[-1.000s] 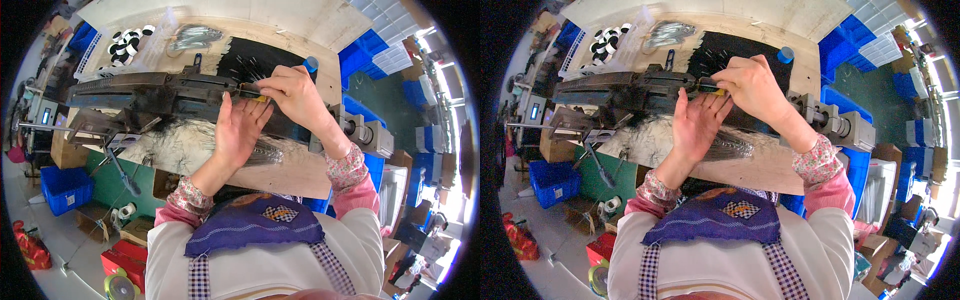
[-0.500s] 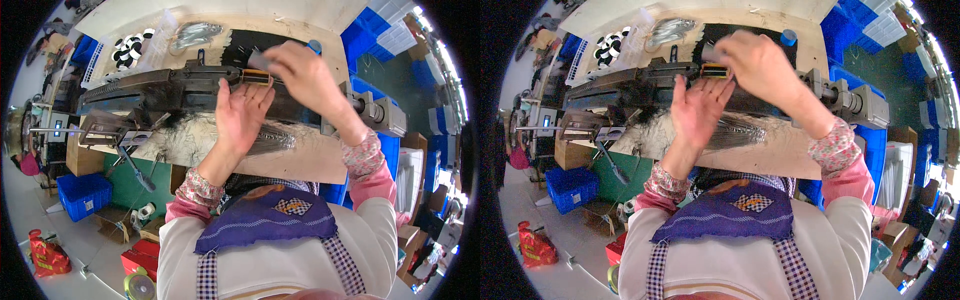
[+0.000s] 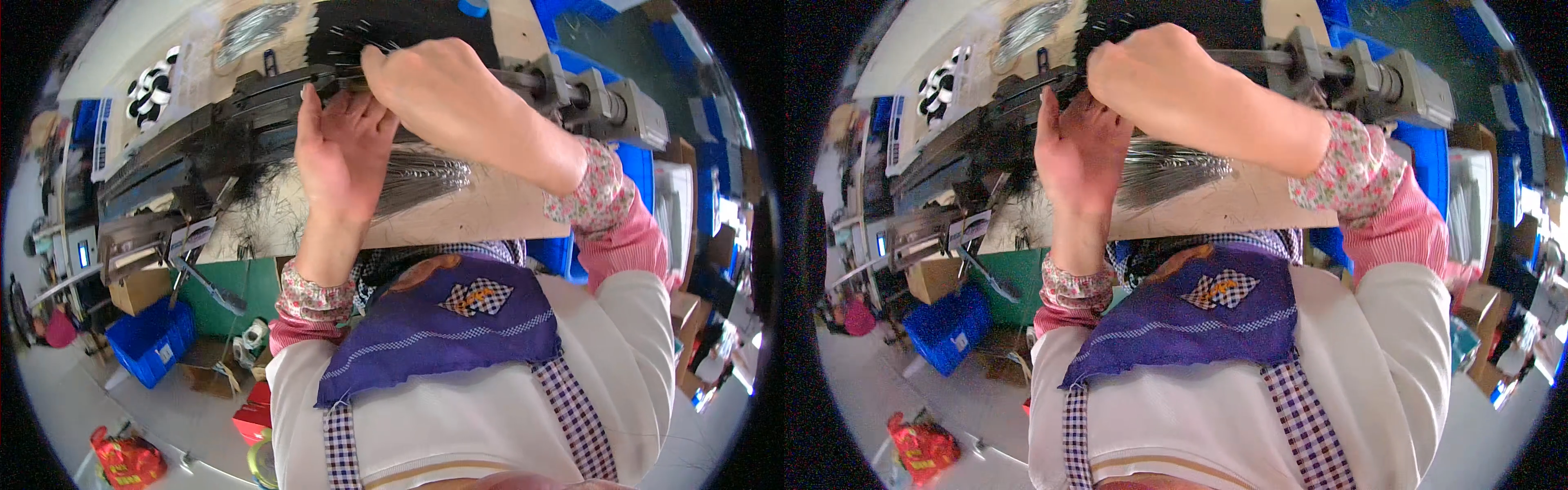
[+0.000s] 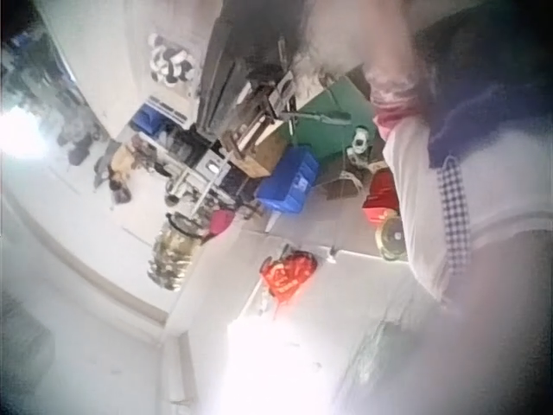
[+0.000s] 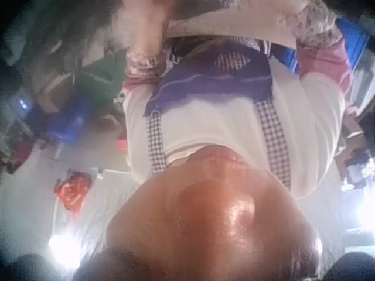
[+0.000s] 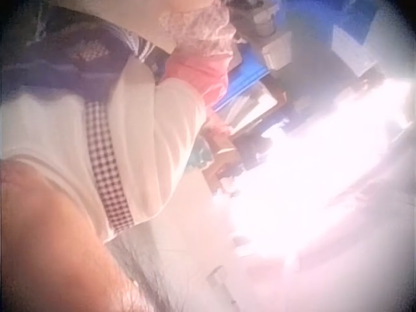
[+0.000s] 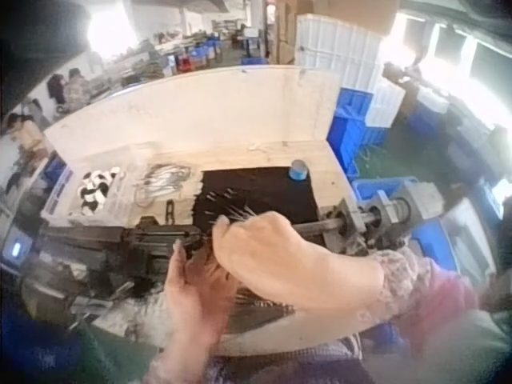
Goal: Assembling thin synthetic bristles into a mechanical holder using small tools.
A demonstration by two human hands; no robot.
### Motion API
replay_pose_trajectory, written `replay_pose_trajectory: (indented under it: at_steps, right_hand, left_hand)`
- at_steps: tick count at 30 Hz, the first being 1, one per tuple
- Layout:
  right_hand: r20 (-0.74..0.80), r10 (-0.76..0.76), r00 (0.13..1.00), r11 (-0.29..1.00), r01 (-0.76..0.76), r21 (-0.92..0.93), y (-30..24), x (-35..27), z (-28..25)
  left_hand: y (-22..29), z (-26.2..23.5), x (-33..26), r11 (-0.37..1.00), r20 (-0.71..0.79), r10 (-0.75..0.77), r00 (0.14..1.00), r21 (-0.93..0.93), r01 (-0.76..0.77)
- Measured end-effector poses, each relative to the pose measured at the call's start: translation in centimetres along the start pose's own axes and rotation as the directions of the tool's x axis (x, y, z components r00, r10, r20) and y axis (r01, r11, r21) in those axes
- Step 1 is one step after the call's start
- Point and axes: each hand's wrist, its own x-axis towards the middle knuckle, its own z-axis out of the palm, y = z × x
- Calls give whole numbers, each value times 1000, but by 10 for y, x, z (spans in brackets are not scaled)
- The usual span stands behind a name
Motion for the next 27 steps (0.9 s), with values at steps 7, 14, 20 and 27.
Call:
replay_pose_trajectory:
  at_steps: [7,14,20,27]
  right_hand:
    - [197,195,961,923,-248,294,-8,-69,6]
    - [375,64,925,960,-159,229,-8,-134,71]
    - [384,78,920,896,-234,377,-1,-142,74]
    - [172,-98,980,947,38,319,4,-142,81]
  left_hand:
    - [-38,-9,-3,995,-46,77,996,69,-74]
    - [-58,-24,-29,984,-105,-72,992,154,87]
    - [27,-98,-115,-488,471,487,736,845,-217]
    - [189,-259,-248,-182,-66,968,242,475,861]
